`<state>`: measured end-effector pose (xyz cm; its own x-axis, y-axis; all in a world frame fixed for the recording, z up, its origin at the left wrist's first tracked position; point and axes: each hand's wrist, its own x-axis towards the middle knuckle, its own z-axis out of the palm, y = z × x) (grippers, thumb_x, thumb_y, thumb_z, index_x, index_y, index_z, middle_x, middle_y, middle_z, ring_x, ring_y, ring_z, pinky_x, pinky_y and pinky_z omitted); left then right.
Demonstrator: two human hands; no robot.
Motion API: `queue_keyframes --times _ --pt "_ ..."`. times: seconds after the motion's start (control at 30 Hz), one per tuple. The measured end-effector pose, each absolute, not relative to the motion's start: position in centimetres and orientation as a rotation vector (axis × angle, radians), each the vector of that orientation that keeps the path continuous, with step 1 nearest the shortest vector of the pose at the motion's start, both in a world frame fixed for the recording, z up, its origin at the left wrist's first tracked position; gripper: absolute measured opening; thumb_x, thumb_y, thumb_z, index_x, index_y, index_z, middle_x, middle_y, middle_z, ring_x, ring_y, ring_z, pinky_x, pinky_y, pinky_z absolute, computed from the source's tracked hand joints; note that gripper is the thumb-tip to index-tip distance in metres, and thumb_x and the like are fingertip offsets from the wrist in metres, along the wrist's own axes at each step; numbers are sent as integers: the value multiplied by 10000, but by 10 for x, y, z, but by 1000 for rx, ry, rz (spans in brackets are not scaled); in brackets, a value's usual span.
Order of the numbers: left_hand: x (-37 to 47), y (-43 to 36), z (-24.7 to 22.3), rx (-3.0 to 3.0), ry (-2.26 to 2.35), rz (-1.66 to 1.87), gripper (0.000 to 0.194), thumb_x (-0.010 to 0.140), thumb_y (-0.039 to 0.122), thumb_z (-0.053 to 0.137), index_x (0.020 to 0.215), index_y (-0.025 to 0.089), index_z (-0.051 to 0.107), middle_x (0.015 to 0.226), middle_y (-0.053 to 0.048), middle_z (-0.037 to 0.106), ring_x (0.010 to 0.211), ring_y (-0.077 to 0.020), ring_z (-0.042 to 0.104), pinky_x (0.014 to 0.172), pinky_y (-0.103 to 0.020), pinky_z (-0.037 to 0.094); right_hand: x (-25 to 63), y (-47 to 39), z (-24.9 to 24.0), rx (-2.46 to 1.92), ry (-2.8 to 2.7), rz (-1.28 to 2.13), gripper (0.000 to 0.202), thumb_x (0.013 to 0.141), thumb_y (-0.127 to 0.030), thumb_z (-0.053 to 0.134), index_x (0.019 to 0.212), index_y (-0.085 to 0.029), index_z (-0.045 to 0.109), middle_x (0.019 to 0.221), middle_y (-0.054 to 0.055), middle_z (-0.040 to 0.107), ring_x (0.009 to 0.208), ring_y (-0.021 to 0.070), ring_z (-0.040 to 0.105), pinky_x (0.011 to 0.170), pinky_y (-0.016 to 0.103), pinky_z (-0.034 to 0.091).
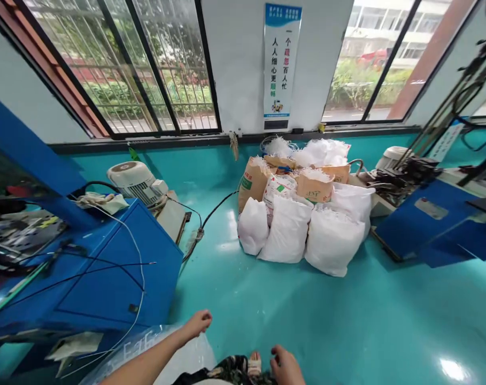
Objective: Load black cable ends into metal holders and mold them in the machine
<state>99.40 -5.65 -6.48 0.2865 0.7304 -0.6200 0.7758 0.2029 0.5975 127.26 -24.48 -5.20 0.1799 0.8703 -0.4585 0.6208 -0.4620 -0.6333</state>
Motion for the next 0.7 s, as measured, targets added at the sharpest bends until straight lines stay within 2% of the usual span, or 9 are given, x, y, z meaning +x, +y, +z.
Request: queue_keyframes --times 0.13,0.23,0.3,0.4,0.5,0.6,0.7 --pt "1080 12 -62 1555 1327 31 130 668 194 463 744 169 565 589 23 512 609 -145 523 630 -269 419 1335 -146 -44 -2039 -1425 1193 256 709 -216 403 825 -186 629 838 53 665 811 196 585 738 275 398" --pt "1123 60 -67 1603 1278 86 141 671 183 474 754 170 587 615 19 529 659 -149 524 665 -261 407 1386 -52 -49 -1963 -1370 1259 155 653 -163 445 650 -173 600 685 22 634 715 182 566 673 266 392" --pt "1143 95 -74 1629 1300 115 139 679 172 468 755 173 585 653 13 546 695 -152 523 684 -256 396 1419 22 -55 -1904 -1287 1334 146 679 -159 445 599 -165 567 589 2 586 634 161 551 620 258 395" --pt "1166 150 -81 1619 1420 111 113 669 133 449 696 165 554 657 -1 551 692 -164 525 676 -267 391 1465 143 -63 -1851 -1065 1471 210 811 -223 404 688 -146 556 576 -12 557 558 125 544 574 254 427" --pt "1190 213 -78 1598 1524 89 104 670 119 437 665 165 530 661 -18 567 693 -177 542 674 -276 406 1503 261 -68 -1843 -835 1537 245 890 -317 401 833 -125 542 718 4 586 628 103 566 624 265 471" --pt "1220 291 -70 1623 1564 112 143 739 169 412 758 168 553 744 -40 604 737 -176 562 704 -267 431 1528 368 -80 -1879 -695 1564 310 899 -399 401 952 -122 530 832 26 587 694 104 567 643 271 483" --pt "1257 385 -64 1709 1631 174 226 792 203 384 932 156 555 933 -80 603 881 -185 552 827 -290 415 1537 457 -108 -2000 -633 1615 412 882 -496 383 1011 -128 516 854 33 573 662 99 548 597 261 477"
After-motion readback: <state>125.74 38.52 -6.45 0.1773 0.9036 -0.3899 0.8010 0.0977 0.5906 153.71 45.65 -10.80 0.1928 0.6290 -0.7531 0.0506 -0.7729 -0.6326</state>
